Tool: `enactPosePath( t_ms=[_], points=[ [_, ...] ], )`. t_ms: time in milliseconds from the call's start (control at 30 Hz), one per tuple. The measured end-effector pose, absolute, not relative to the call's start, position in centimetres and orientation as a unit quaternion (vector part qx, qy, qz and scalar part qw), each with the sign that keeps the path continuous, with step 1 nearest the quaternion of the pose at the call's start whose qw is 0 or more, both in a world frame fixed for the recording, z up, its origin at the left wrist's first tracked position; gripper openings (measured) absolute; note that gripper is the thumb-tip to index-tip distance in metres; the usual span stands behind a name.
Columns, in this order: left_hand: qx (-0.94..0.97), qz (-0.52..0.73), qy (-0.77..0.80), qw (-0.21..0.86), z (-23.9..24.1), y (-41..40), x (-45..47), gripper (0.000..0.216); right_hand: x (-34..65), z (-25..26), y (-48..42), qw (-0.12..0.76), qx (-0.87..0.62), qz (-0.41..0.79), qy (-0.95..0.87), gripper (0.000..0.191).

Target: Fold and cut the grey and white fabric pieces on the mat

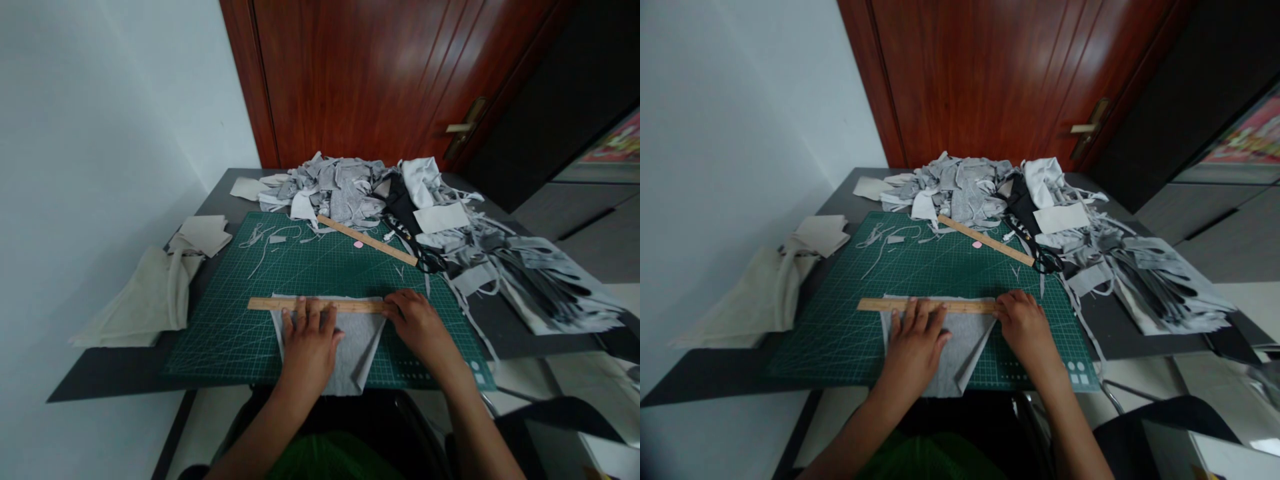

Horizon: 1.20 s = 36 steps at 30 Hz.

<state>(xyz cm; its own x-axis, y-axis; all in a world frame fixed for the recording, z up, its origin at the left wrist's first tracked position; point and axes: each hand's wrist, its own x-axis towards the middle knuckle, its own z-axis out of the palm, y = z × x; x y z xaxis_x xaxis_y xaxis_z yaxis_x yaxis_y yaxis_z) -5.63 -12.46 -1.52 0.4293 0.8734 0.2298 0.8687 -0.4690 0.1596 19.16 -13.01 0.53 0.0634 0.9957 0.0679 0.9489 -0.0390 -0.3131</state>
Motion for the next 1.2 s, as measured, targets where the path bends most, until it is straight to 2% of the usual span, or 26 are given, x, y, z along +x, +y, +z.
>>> enactPosePath(
  t_ms=[367, 567, 1200],
  points=[
    [0.850, 0.116, 0.514, -0.018, -1.5, -12.5, -5.5, 0.051, 19.6, 0.1, -12.8, 0.144, -0.717, 0.087, -0.677, 0.020],
    [0.841, 0.110, 0.529, -0.030, -1.3, -12.9, -5.0, 0.044, 20.1, -0.4, -12.7, 0.170, -0.689, 0.081, -0.700, 0.020],
    [0.842, 0.128, 0.522, -0.041, -1.7, -13.3, -5.1, 0.044, 20.8, -1.5, -12.6, 0.229, -0.646, 0.075, -0.725, 0.020]
  ],
)
